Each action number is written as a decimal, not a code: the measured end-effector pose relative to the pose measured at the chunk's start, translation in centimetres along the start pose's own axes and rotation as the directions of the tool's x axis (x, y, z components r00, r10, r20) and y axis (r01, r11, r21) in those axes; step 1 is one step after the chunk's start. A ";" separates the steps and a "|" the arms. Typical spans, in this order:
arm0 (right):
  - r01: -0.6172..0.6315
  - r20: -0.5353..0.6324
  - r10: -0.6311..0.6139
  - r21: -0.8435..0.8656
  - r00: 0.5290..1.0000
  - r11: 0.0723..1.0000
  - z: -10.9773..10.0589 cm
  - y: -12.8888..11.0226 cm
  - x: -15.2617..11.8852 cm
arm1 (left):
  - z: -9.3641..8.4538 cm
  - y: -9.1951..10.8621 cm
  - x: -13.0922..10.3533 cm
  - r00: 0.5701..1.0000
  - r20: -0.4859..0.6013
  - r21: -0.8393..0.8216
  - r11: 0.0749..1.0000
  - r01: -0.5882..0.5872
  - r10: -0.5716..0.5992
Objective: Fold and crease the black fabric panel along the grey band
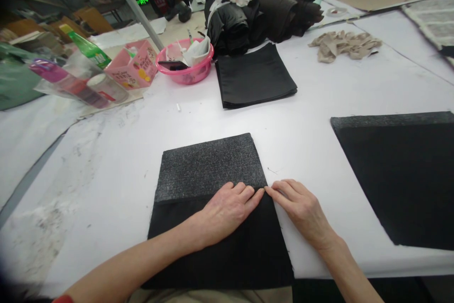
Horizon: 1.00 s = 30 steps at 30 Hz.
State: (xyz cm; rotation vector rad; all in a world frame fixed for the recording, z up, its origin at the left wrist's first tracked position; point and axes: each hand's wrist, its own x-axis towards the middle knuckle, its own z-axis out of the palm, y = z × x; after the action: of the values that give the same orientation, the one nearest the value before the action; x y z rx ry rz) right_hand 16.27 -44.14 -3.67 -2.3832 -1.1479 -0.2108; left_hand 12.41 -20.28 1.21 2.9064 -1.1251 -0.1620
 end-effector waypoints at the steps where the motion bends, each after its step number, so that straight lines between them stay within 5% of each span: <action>1: -0.012 0.003 0.012 0.000 1.000 1.000 0.0 -0.1 -0.1 | 0.0 0.1 0.1 1.000 -0.002 -0.002 1.000 0.006 -0.006; 8: -0.216 -0.097 0.216 0.012 0.972 0.976 1.0 -1.8 -1.2 | -0.3 0.6 0.3 0.999 -0.009 -0.012 0.999 0.045 -0.045; 20: -0.180 -0.025 0.178 -0.180 0.984 0.967 1.3 -3.4 -1.2 | 1.4 0.8 -1.6 0.990 -0.115 -0.004 0.997 0.077 -0.077; 24: -0.184 -0.048 0.178 -0.216 0.983 0.959 1.3 -3.7 -1.2 | 1.8 0.0 -4.3 0.985 -0.116 0.005 0.991 0.131 -0.130; 30: -0.190 -0.051 0.183 -0.236 0.982 0.953 1.6 -4.1 -1.1 | 3.2 -1.9 -12.1 0.939 -0.092 -0.001 0.943 0.333 -0.331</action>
State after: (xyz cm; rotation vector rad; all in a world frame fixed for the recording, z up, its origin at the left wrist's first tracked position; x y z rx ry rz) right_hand 12.33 -41.96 -3.98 -2.6731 -0.9205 -0.3349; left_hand 4.48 -10.73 -0.97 3.0577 -0.6172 -0.0242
